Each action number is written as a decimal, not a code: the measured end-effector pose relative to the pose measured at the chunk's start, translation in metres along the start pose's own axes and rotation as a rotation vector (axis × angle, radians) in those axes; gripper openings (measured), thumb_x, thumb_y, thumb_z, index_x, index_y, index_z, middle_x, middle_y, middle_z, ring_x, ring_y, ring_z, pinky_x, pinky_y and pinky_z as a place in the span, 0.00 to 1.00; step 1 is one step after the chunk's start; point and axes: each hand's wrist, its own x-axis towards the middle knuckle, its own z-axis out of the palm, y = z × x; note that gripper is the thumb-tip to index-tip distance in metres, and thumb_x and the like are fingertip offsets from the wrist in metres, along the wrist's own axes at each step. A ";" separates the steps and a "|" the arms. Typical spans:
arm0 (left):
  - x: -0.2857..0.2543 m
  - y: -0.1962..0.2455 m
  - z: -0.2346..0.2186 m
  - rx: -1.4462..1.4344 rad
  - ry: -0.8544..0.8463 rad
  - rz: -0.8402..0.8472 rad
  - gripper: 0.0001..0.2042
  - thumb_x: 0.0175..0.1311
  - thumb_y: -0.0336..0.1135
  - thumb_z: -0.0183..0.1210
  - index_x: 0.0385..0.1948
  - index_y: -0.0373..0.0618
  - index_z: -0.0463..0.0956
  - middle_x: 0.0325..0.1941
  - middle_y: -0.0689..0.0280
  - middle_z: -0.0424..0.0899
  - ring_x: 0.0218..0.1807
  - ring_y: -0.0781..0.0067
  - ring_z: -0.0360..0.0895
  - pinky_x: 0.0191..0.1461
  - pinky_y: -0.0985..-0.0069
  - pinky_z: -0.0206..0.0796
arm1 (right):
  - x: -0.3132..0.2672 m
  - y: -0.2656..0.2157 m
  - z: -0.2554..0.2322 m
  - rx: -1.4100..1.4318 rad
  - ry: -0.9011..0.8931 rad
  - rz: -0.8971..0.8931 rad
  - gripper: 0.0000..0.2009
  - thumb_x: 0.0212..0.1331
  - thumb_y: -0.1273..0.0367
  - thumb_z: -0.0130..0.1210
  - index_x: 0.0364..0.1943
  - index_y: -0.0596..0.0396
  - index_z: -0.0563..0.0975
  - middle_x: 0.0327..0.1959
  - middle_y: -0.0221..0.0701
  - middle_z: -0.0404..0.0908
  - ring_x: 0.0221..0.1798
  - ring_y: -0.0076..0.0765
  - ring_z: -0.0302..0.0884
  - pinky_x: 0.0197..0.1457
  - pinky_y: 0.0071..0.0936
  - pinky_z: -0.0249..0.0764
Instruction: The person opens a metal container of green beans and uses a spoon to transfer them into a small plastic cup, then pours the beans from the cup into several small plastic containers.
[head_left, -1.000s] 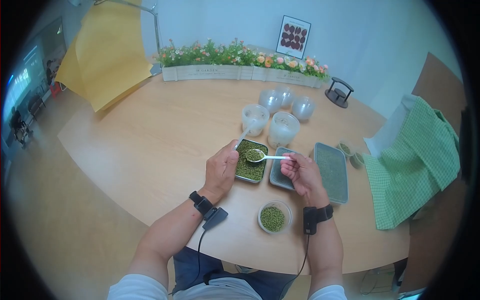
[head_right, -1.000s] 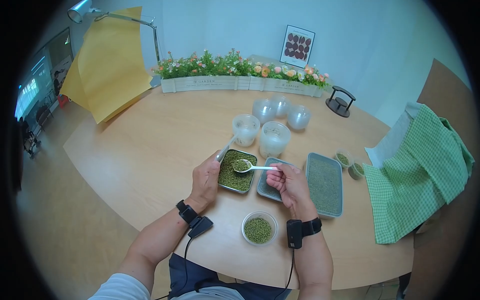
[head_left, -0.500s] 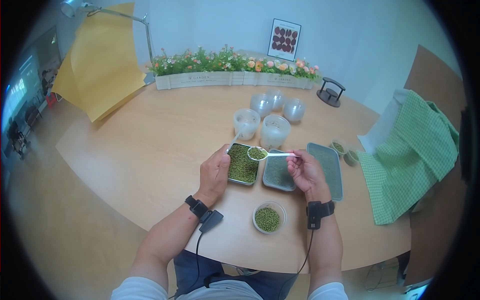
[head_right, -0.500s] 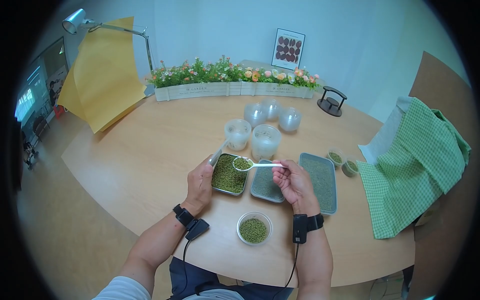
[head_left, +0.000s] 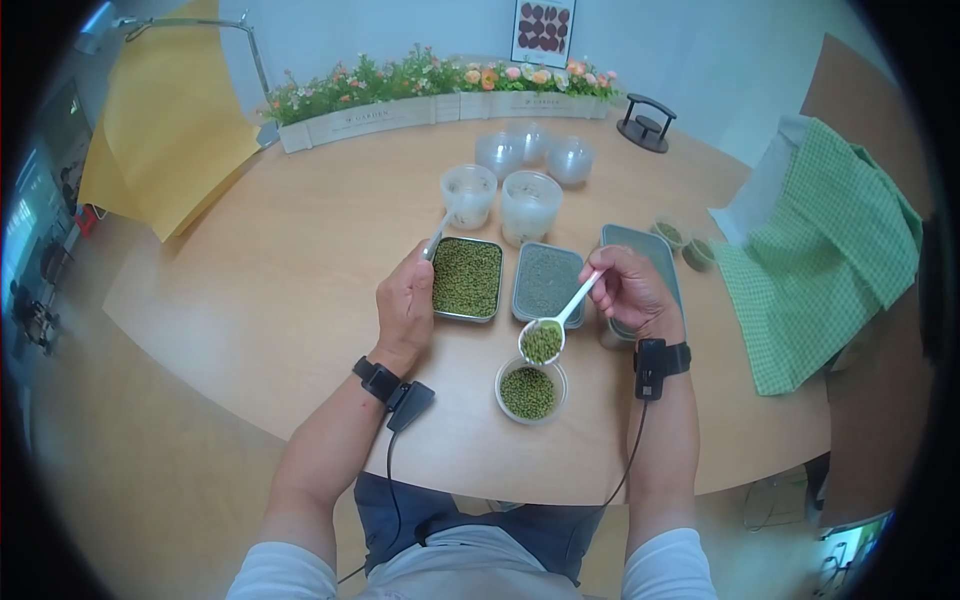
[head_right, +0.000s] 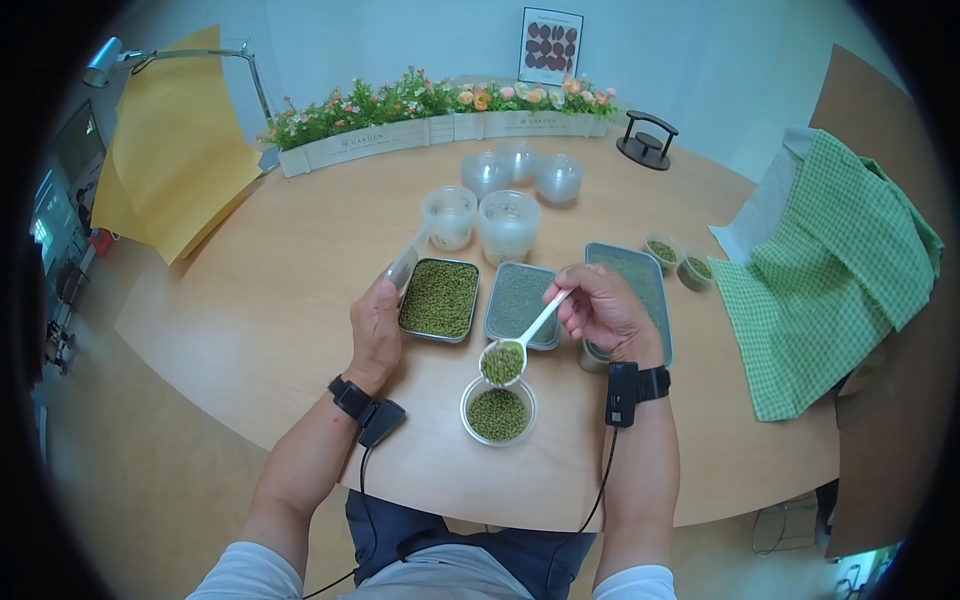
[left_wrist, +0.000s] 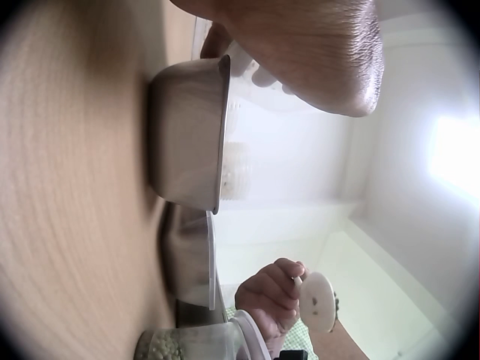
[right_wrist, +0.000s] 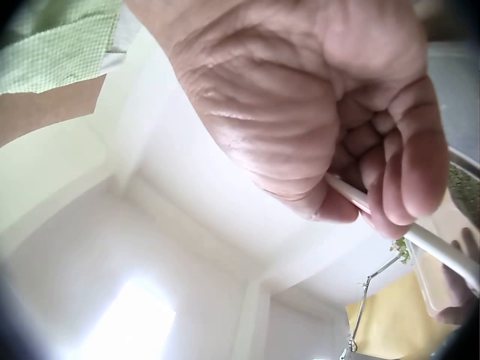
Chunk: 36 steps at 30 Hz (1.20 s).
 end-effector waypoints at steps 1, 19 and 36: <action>0.000 0.001 -0.001 0.005 -0.001 0.001 0.30 0.79 0.56 0.42 0.60 0.36 0.76 0.34 0.57 0.81 0.38 0.69 0.76 0.44 0.72 0.69 | -0.002 -0.002 0.001 -0.092 -0.075 0.039 0.12 0.65 0.70 0.55 0.33 0.69 0.83 0.18 0.35 0.83 0.16 0.26 0.80 0.19 0.17 0.79; 0.000 0.003 0.001 0.004 0.010 0.015 0.29 0.79 0.56 0.41 0.59 0.38 0.76 0.34 0.57 0.81 0.37 0.68 0.76 0.43 0.72 0.69 | -0.009 0.001 0.033 -0.445 -0.204 0.127 0.09 0.62 0.72 0.60 0.38 0.65 0.85 0.29 0.35 0.86 0.27 0.26 0.85 0.33 0.20 0.84; 0.000 0.011 -0.002 -0.040 0.007 -0.035 0.28 0.80 0.55 0.39 0.59 0.38 0.76 0.40 0.51 0.85 0.43 0.61 0.82 0.49 0.69 0.71 | 0.022 0.046 0.064 -0.396 -0.059 -0.191 0.11 0.71 0.72 0.51 0.49 0.59 0.83 0.37 0.26 0.82 0.37 0.18 0.78 0.43 0.19 0.79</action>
